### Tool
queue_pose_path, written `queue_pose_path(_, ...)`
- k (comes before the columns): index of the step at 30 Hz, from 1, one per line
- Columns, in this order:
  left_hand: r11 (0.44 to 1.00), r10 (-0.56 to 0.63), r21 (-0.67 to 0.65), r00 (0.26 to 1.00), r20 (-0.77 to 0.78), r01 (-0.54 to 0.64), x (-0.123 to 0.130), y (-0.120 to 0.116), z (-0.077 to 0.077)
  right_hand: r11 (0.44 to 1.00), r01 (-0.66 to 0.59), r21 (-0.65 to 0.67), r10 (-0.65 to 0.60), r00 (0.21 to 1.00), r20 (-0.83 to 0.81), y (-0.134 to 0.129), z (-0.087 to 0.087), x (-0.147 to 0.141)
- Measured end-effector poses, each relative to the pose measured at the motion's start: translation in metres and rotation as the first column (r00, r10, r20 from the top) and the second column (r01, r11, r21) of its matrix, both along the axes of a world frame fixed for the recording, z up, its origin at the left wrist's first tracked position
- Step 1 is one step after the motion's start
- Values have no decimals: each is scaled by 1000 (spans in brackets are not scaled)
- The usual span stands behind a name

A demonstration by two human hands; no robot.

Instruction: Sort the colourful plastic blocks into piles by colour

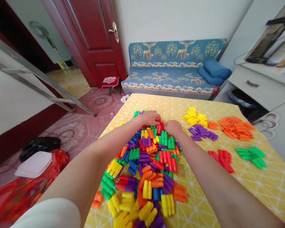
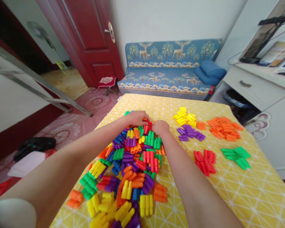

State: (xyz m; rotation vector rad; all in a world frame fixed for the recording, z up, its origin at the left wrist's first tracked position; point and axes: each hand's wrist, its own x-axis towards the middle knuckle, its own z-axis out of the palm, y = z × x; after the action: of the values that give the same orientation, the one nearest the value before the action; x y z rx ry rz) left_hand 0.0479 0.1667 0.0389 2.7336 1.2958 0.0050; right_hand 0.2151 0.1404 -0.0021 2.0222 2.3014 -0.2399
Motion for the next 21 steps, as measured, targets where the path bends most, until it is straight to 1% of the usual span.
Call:
queue_pose_path(2, 998, -9, 63, 1000, 9, 8, -4, -16, 4, 1000, -6, 5, 6, 1000, 0, -1, -1, 1)
queue_pose_path(5, 996, -36, 89, 999, 39, 33, -6, -42, 11, 1000, -23, 18, 23, 1000, -5, -2, -2, 2)
queue_pose_path(7, 994, -32, 107, 998, 60, 25, -7, -61, 15, 999, -30, 27, 31, 999, -14, -3, -3, 3)
queue_pose_path(10, 986, -33, 168, 993, 113, 14, -8, -95, 17, 999, -23, 27, 24, 999, -38, -5, -4, 5)
queue_pose_path(13, 984, 11, 172, 979, 205, -47, -10, -131, 15, 1000, -20, 18, 21, 997, -78, -9, -6, 9)
queue_pose_path(16, 983, 45, 156, 953, 299, -95, -15, -164, 9, 999, -37, 15, 38, 991, -125, -14, -10, 12)
queue_pose_path(18, 979, 71, 152, 926, 370, -135, -17, -183, 4, 999, -50, 21, 53, 987, -154, -16, -12, 13)
queue_pose_path(21, 978, 75, 139, 888, 454, -153, -21, -206, -2, 997, -61, 40, 68, 977, -201, -18, -14, 15)
